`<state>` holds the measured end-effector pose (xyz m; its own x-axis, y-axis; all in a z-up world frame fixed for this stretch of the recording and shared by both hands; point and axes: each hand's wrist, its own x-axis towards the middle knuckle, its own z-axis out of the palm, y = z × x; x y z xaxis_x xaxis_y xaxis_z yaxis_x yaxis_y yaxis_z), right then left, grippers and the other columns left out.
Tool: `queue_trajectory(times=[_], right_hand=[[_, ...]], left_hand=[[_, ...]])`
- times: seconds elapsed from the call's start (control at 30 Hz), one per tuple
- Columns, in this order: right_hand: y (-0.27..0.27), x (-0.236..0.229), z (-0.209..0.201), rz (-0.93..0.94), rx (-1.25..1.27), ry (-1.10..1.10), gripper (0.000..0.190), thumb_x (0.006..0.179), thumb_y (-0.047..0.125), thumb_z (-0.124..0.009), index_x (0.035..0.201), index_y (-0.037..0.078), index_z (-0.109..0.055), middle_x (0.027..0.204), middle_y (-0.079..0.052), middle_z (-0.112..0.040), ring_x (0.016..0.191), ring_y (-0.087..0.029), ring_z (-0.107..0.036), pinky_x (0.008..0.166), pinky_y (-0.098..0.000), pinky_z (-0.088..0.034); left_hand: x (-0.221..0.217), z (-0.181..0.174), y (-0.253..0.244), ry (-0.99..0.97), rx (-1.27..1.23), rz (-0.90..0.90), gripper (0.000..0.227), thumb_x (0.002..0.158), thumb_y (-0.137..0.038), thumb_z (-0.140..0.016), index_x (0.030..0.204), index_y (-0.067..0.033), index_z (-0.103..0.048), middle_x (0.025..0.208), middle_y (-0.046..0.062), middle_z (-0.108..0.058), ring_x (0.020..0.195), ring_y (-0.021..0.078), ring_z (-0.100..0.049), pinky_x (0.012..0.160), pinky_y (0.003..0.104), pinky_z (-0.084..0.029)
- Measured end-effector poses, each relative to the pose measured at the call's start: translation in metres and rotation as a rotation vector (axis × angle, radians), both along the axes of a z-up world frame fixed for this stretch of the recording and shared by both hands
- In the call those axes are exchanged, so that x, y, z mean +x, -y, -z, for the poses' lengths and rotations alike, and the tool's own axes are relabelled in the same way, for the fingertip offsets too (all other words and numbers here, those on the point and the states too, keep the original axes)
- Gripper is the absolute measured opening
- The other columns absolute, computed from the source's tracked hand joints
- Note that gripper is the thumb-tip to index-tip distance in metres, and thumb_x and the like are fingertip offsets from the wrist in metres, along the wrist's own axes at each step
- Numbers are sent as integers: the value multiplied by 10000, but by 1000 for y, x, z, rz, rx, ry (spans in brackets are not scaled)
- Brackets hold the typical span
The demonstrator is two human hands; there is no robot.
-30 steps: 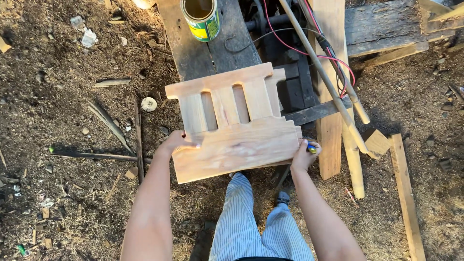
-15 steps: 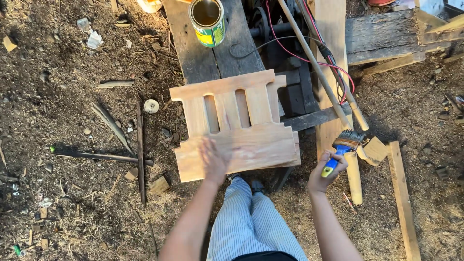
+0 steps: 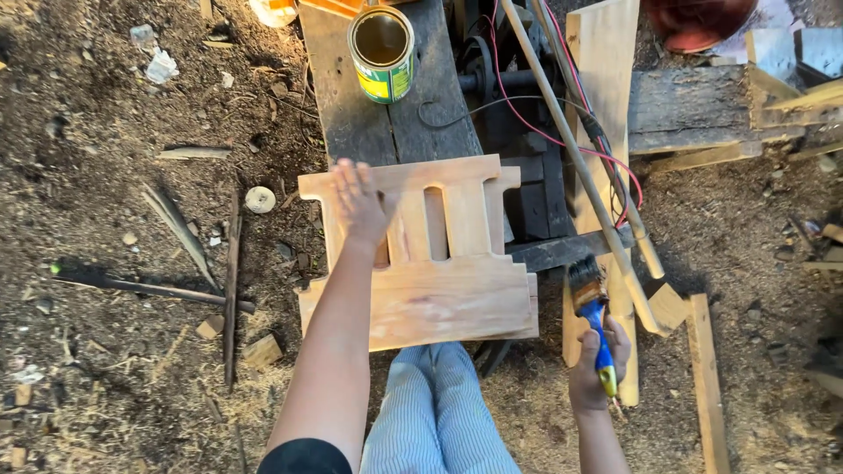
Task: Applying wood stain or varnish to wooden furniture components using a brush.
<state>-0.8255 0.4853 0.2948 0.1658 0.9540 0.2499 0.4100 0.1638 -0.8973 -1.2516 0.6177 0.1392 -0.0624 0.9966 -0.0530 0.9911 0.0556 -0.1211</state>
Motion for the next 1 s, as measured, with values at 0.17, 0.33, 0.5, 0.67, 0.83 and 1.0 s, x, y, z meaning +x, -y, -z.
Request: queue_trajectory(times=[0.17,0.33,0.5,0.67,0.83,1.0], right_hand=[[-27,36,4,133,-134,-42,253,1108,212,-591,1263,36,-498,1061,-56,-613,918,-96,-624,825,-225,-547],[-120,4,13,-46,-73,-165,204,1100,214,-616,1210,42,-607,1126,-36,-626,937,-90,-561,831,-222,-484],[-244,-112,-67,-355,341,297,153,1046,44,-667,1195,57,-636,1147,-56,-648,1052,-155,-582,931,-279,-470],[-343,-216,-80,-607,70,-249,125,1080,8,-650,1198,24,-612,1050,-26,-621,886,-81,-623,817,-211,-532],[-406,-298,-49,-718,47,-329,143,1044,-40,-683,1173,-5,-630,1049,-39,-660,927,-88,-638,836,-220,-542],[-429,-343,-28,-807,30,-260,160,999,-50,-707,1143,-9,-651,1027,-42,-699,929,-90,-669,833,-224,-562]], left_hand=[[35,14,4,432,238,-229,899,1015,-444,-542,1645,-3,-76,1715,251,-4,1572,478,30,1264,616,-97],[90,-21,44,305,178,-266,865,942,-550,-594,1632,-254,-163,1705,107,-104,1551,418,-102,1226,615,-150],[99,-60,31,445,11,-639,908,879,-565,-628,1600,-228,-189,1679,165,-99,1510,435,-174,1214,562,-221],[98,-61,31,473,-74,-668,937,859,-584,-642,1608,-247,-192,1688,149,-106,1517,394,-203,1163,542,-296],[99,-63,29,460,-112,-688,929,869,-589,-628,1611,-252,-182,1685,138,-108,1517,383,-213,1155,549,-302],[100,-56,28,446,-48,-680,941,855,-584,-628,1606,-250,-170,1672,145,-119,1498,385,-230,1158,550,-285]])
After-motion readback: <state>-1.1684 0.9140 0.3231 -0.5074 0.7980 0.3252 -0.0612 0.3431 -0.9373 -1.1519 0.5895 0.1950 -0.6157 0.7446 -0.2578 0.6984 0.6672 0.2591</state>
